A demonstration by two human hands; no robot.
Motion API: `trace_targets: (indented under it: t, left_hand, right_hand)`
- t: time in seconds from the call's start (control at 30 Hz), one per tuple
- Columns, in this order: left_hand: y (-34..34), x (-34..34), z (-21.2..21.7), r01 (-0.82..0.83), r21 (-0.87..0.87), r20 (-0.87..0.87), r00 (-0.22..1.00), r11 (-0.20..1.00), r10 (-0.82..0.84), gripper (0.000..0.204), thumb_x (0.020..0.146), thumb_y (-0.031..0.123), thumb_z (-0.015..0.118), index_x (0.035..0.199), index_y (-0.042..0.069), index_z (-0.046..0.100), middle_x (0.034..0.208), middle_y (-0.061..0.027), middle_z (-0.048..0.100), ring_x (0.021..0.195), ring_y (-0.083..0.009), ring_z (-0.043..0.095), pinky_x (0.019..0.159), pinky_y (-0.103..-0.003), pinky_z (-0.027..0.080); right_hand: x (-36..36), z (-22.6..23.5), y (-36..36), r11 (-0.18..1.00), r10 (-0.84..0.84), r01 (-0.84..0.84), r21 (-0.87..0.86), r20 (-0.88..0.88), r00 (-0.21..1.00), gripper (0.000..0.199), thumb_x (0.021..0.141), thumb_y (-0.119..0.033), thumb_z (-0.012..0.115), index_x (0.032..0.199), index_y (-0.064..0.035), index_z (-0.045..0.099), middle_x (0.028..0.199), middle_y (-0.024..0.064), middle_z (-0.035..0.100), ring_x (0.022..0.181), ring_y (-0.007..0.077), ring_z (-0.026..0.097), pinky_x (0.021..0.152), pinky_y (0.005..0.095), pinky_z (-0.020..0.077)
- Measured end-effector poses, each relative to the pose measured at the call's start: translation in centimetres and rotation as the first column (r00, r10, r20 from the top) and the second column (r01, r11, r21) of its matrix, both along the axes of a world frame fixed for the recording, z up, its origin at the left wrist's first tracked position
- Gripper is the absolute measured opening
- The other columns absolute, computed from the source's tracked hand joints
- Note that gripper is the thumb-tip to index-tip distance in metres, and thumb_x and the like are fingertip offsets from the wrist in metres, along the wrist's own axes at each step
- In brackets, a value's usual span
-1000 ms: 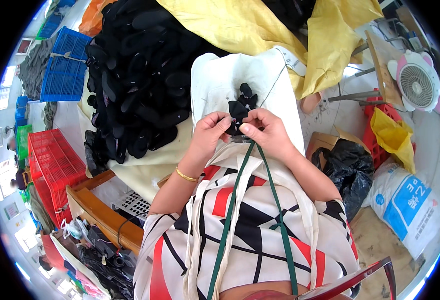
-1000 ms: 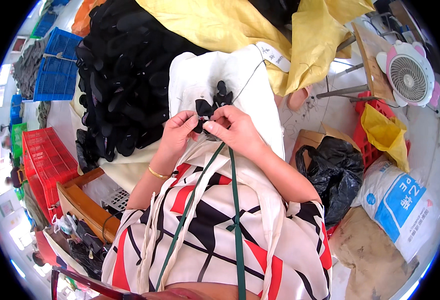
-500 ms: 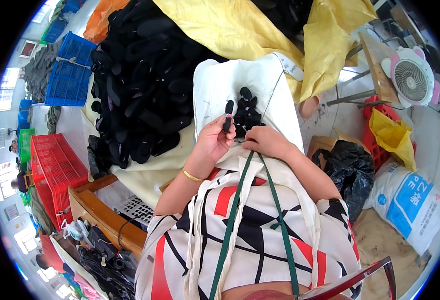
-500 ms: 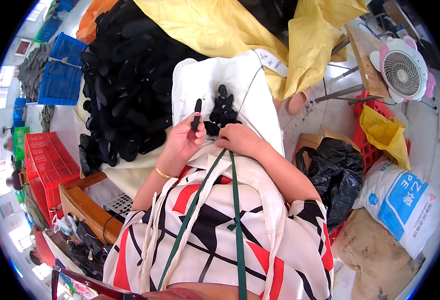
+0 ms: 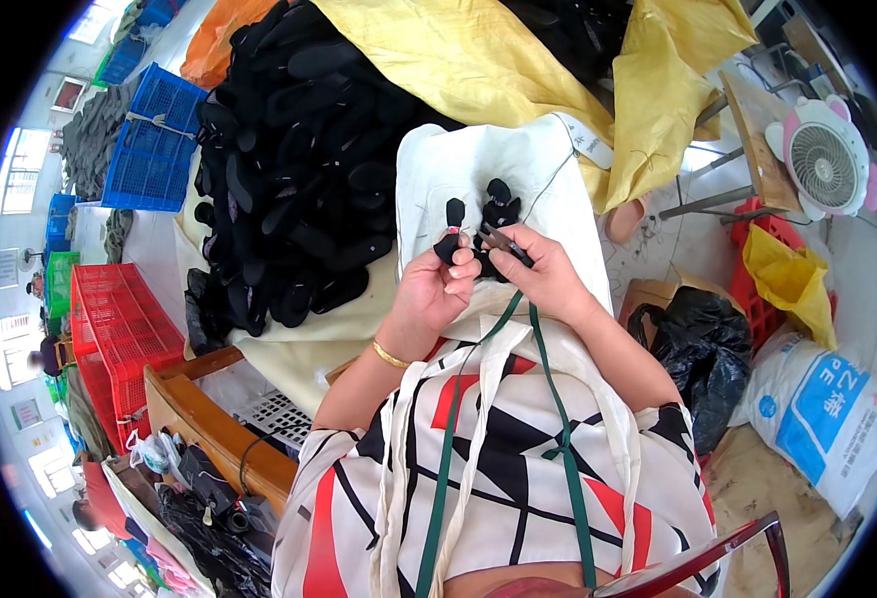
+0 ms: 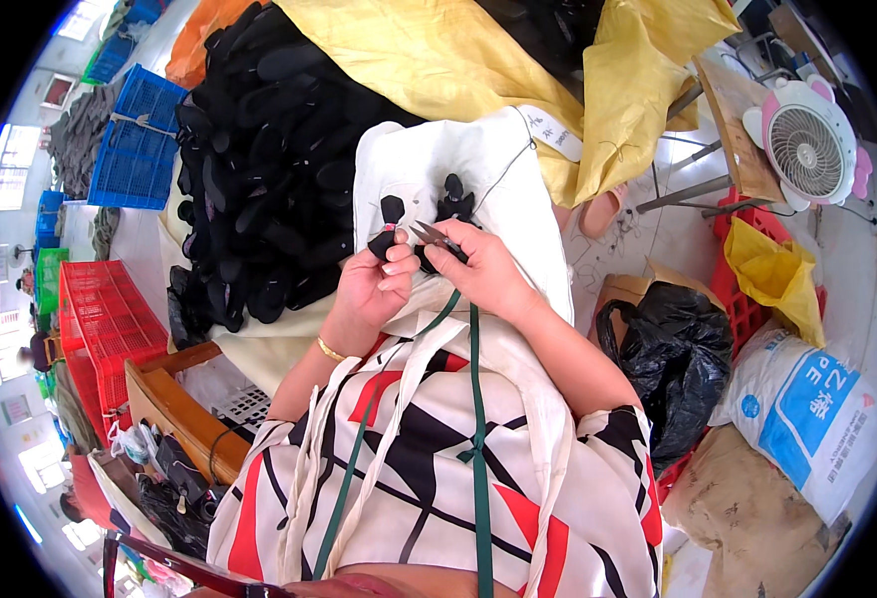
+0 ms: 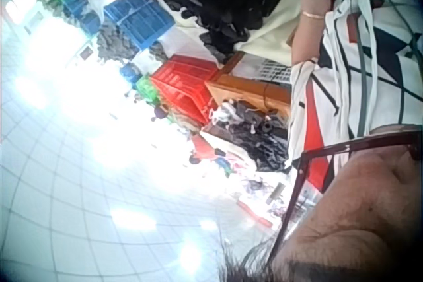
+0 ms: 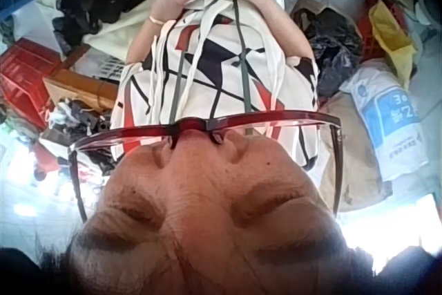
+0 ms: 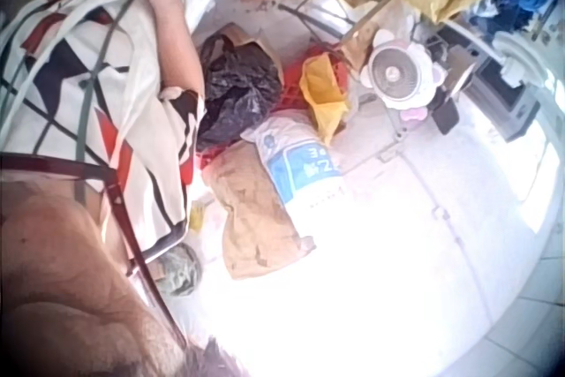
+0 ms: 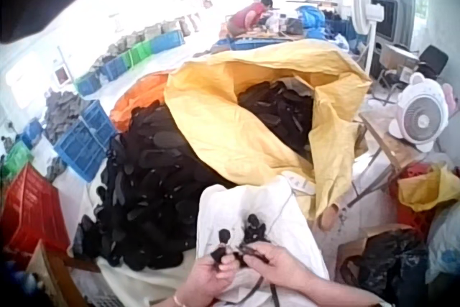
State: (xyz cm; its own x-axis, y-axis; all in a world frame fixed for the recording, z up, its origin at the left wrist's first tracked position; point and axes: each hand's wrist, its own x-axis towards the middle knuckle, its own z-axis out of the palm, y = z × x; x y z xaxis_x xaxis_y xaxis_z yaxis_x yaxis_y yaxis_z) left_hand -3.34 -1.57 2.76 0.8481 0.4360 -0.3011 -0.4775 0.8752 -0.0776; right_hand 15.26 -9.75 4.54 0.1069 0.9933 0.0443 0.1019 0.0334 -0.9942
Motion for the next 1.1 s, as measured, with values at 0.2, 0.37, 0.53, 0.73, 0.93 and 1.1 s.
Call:
trace_targets:
  t: [0.2,0.37,0.53,0.73,0.93,1.1]
  left_hand:
    - [-0.9,0.4,0.3,0.053,0.001,-0.043,0.998,0.999,-0.053,0.018,0.098,0.012,0.052,0.105,-0.003,0.058,0.083,-0.007,0.057,0.07,-0.013,0.049,0.049,-0.02,0.042]
    - [-1.3,0.7,0.2,0.057,-0.004,0.028,0.998,0.998,-0.057,0.024,0.1,0.012,0.049,0.112,-0.008,0.056,0.088,-0.0106,0.057,0.073,-0.0166,0.054,0.049,-0.023,0.046]
    - [-1.4,0.9,0.6,0.062,-0.004,0.016,0.998,0.998,-0.062,0.024,0.1,0.011,0.05,0.113,-0.008,0.056,0.088,-0.0115,0.058,0.072,-0.0165,0.054,0.049,-0.023,0.046]
    - [-1.5,0.8,0.8,0.058,0.094,-0.091,0.995,0.994,-0.05,0.021,0.101,0.014,0.051,0.11,-0.002,0.06,0.086,-0.0078,0.061,0.07,-0.0146,0.055,0.052,-0.022,0.048]
    - [0.5,-0.8,1.2,0.305,0.633,-0.589,0.786,0.711,0.187,0.019,0.103,0.02,0.054,0.108,0.003,0.061,0.09,-0.0074,0.07,0.075,-0.0139,0.067,0.063,-0.023,0.055]
    - [0.5,-1.7,1.0,0.515,0.792,-0.606,0.602,0.327,0.519,0.021,0.098,0.013,0.064,0.112,-0.002,0.065,0.09,-0.0042,0.068,0.078,-0.0106,0.065,0.069,-0.024,0.056]
  right_hand:
    - [-0.1,1.5,-0.3,0.996,-0.084,0.069,0.05,0.405,0.91,0.03,0.098,-0.034,0.06,0.096,-0.0059,0.07,0.083,0.0133,0.064,0.08,0.0337,0.062,0.071,0.041,0.0515]
    - [-0.5,1.8,-0.2,0.989,-0.142,0.115,0.091,0.408,0.902,0.032,0.097,-0.036,0.061,0.091,-0.0067,0.071,0.081,0.0116,0.063,0.079,0.0327,0.062,0.068,0.0406,0.0517]
    - [-0.6,1.9,0.0,0.986,-0.163,0.137,0.092,0.426,0.89,0.03,0.096,-0.035,0.063,0.09,-0.0073,0.071,0.079,0.011,0.062,0.075,0.0323,0.062,0.065,0.0401,0.0515]
    - [-0.4,1.8,0.1,0.989,-0.142,0.113,0.091,0.465,0.874,0.025,0.094,-0.031,0.065,0.09,-0.0064,0.071,0.08,0.0115,0.062,0.076,0.0326,0.063,0.066,0.0402,0.0517]
    - [1.3,1.9,-0.7,0.998,-0.044,0.015,0.065,0.478,0.877,0.024,0.093,-0.026,0.066,0.103,-0.0035,0.068,0.089,0.0164,0.064,0.085,0.0338,0.063,0.076,0.0403,0.0526]
    - [2.7,1.6,-0.7,0.978,-0.106,0.151,-0.141,0.284,0.953,0.015,0.096,-0.013,0.061,0.106,-0.002,0.065,0.084,0.0136,0.068,0.079,0.025,0.069,0.074,0.0334,0.0539]
